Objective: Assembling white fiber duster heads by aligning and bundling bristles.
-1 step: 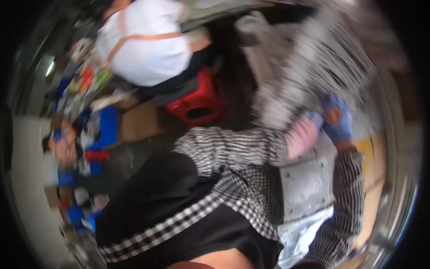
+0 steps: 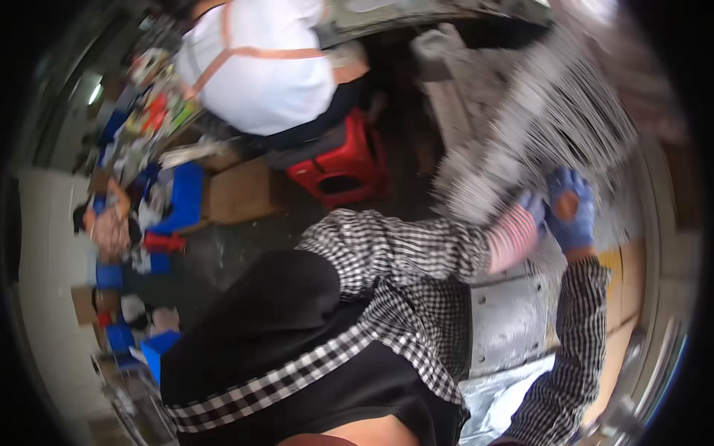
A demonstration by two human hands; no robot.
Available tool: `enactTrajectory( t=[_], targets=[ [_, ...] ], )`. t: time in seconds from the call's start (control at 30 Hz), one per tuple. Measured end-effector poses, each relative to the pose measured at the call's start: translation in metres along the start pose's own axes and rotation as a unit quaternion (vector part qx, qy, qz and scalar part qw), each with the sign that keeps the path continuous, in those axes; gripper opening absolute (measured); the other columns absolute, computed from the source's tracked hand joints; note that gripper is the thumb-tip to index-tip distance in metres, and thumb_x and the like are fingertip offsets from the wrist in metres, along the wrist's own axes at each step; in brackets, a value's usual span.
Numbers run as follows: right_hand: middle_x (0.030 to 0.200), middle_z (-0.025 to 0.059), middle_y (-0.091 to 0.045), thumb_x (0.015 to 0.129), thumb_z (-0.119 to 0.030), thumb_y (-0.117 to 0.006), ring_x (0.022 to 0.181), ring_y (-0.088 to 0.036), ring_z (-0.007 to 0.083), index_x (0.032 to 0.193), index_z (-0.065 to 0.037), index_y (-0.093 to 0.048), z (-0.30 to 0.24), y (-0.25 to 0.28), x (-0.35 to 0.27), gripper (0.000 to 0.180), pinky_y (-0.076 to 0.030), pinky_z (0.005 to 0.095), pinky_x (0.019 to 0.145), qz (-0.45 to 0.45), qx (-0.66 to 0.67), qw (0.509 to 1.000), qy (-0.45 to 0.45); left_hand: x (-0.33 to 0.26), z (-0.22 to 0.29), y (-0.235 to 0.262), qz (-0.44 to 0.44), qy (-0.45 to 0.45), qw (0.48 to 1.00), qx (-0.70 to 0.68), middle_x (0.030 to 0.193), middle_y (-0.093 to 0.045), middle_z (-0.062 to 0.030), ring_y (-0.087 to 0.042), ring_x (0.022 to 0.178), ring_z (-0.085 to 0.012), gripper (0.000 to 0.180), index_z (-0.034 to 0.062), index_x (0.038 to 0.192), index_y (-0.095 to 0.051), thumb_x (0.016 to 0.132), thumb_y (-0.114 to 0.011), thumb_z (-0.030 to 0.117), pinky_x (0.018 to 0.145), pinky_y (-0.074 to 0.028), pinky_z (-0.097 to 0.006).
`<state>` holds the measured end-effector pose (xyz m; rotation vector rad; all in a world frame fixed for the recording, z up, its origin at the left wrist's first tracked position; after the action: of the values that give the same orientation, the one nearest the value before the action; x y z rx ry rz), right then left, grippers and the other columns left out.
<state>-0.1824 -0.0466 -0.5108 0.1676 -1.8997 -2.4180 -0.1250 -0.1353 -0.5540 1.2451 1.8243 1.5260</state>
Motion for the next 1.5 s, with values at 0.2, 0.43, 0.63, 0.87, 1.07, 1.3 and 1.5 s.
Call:
enactTrajectory(
  t=[0.2,0.43,0.63,0.87,1.07,1.3,1.5],
  targets=[
    [0.153,0.0147,-0.046,0.088,-0.003,-0.058,0.131,-0.051,0.038,0.162,-0.013,-0.029,0.029,0.0,0.035,0.08,-0.046,0.0481,0.107,0.157,-0.051,0.986,-0.002,0.025,-0.006,0.017,-0.091,-0.09,0.989,-0.077,0.129,-0.067,-0.0145,-0.057,0.127,-0.037,0.044,0.0155,0.14,-0.06,0.099,-0.053,0.028,0.111,-0.036,-0.056],
    [0.133,0.0191,-0.058,0.092,-0.009,-0.058,0.12,-0.059,0.0362,0.151,-0.006,-0.044,0.045,-0.022,0.031,0.061,-0.05,0.0433,0.105,0.155,-0.018,0.987,-0.039,-0.024,0.012,0.02,-0.13,-0.147,0.967,-0.162,0.091,-0.074,-0.0066,-0.072,0.088,-0.0227,0.011,0.0122,0.09,-0.076,0.084,-0.069,0.018,0.073,-0.055,-0.037],
    [0.144,0.0146,-0.055,0.094,-0.015,-0.061,0.125,-0.059,0.0356,0.149,-0.014,-0.049,0.035,0.007,0.025,0.056,-0.054,0.0461,0.102,0.115,0.006,0.99,-0.08,-0.069,-0.005,0.031,0.047,-0.111,0.976,-0.179,0.101,-0.064,-0.0038,-0.062,0.098,-0.0218,0.023,0.0127,0.106,-0.066,0.089,-0.056,0.024,0.079,-0.048,-0.039],
    [0.136,0.0118,-0.057,0.08,-0.019,-0.078,0.126,-0.056,0.0313,0.151,-0.021,-0.047,-0.036,0.028,-0.026,0.078,-0.048,0.0433,0.108,0.039,0.124,0.991,0.031,-0.056,-0.018,0.032,0.09,-0.168,0.961,-0.2,0.099,-0.062,-0.0024,-0.061,0.096,-0.0199,0.018,0.0148,0.101,-0.065,0.088,-0.057,0.025,0.077,-0.048,-0.038],
    [0.138,0.0158,-0.053,0.073,-0.023,-0.086,0.129,-0.055,0.037,0.153,-0.031,-0.038,-0.042,0.016,-0.013,0.095,-0.049,0.049,0.106,-0.038,0.272,0.962,-0.002,-0.044,-0.036,0.031,0.096,-0.177,0.971,-0.131,0.095,-0.061,-0.0024,-0.06,0.095,-0.0207,0.014,0.0155,0.094,-0.067,0.086,-0.059,0.023,0.076,-0.049,-0.037],
    [0.144,0.0187,-0.049,0.069,-0.026,-0.086,0.129,-0.055,0.04,0.155,-0.023,-0.037,-0.044,-0.004,-0.016,0.099,-0.047,0.051,0.108,-0.1,0.222,0.969,-0.029,-0.061,-0.037,0.037,0.122,-0.152,0.962,-0.191,0.102,-0.064,-0.0023,-0.061,0.101,-0.021,0.018,0.0158,0.101,-0.069,0.088,-0.06,0.026,0.085,-0.05,-0.038],
    [0.119,0.0178,-0.061,0.075,-0.018,-0.075,0.108,-0.063,0.0386,0.145,-0.018,-0.051,-0.054,0.007,-0.025,0.074,-0.053,0.047,0.092,0.104,0.136,0.985,0.027,-0.062,-0.039,0.039,0.078,-0.138,0.968,-0.192,0.111,-0.067,-0.0042,-0.063,0.105,-0.0238,0.019,0.0146,0.101,-0.069,0.086,-0.061,0.025,0.084,-0.052,-0.039]
  ],
)
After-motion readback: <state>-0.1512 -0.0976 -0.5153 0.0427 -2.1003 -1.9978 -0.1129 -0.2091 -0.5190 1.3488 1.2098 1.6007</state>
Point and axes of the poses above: each hand's wrist, its own x-axis towards the middle knuckle, its own y-axis out of the back of the hand, z = x × y, the point moved 8 cm from there along x, towards the middle knuckle
